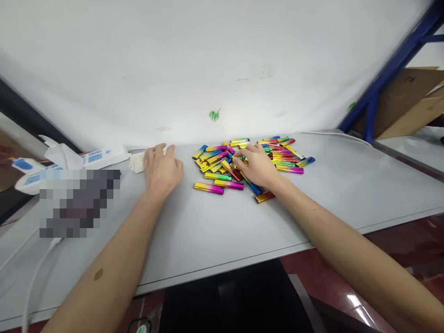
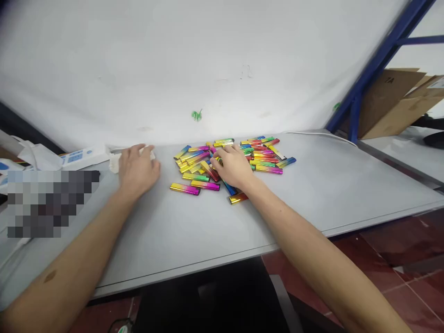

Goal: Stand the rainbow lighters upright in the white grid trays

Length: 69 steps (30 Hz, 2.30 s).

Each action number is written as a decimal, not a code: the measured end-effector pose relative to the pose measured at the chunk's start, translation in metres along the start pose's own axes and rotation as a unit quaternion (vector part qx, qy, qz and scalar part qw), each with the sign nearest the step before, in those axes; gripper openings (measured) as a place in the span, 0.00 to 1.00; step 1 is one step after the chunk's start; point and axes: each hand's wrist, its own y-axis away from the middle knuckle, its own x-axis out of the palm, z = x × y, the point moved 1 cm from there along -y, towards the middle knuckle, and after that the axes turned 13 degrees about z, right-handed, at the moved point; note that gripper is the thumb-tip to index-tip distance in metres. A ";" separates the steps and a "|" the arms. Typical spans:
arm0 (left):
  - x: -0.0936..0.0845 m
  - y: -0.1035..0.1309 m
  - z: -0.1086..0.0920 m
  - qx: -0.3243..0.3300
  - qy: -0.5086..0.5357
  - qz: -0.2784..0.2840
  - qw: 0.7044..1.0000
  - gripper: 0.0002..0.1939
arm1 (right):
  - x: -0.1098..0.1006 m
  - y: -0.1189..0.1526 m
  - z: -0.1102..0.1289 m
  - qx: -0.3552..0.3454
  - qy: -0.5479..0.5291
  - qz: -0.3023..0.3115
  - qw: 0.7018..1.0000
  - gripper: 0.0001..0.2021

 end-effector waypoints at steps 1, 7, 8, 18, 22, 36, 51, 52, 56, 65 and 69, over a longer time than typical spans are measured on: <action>0.001 -0.001 0.010 -0.038 -0.029 0.002 0.999 0.26 | 0.000 0.000 -0.001 0.001 -0.002 -0.001 1.000 0.16; 0.007 -0.002 0.036 -0.109 -0.069 0.039 0.991 0.23 | 0.002 -0.002 -0.004 -0.006 -0.016 -0.008 1.000 0.16; 0.005 -0.002 0.036 -0.108 -0.069 0.035 0.991 0.22 | 0.002 -0.002 -0.004 -0.008 -0.016 -0.009 1.000 0.16; -0.019 0.009 -0.007 0.000 -0.041 -0.033 0.999 0.14 | -0.007 0.005 0.016 -0.120 -0.060 -0.006 0.991 0.12; -0.019 0.012 -0.019 0.046 -0.025 -0.050 0.997 0.14 | -0.006 0.012 0.036 -0.211 -0.060 0.053 0.974 0.15; -0.011 0.045 -0.028 0.072 -0.140 0.042 0.987 0.11 | -0.001 0.013 0.045 -0.219 -0.093 0.053 0.970 0.02; -0.028 0.039 -0.018 0.009 -0.003 0.167 0.986 0.29 | -0.009 0.009 0.047 0.052 -0.649 0.030 0.758 0.20; -0.028 0.038 -0.018 0.010 0.006 0.169 0.986 0.28 | -0.009 0.010 0.048 0.054 -0.652 0.053 0.755 0.20; -0.026 0.038 -0.018 0.023 0.013 0.170 0.985 0.19 | -0.007 0.010 0.048 0.065 -0.655 0.097 0.747 0.28; -0.018 0.039 -0.017 0.009 -0.010 0.201 0.980 0.16 | -0.006 0.011 0.050 0.069 -0.692 0.108 0.711 0.29; -0.018 0.040 -0.018 0.008 -0.004 0.216 0.976 0.17 | -0.005 0.011 0.051 0.074 -0.690 0.112 0.711 0.32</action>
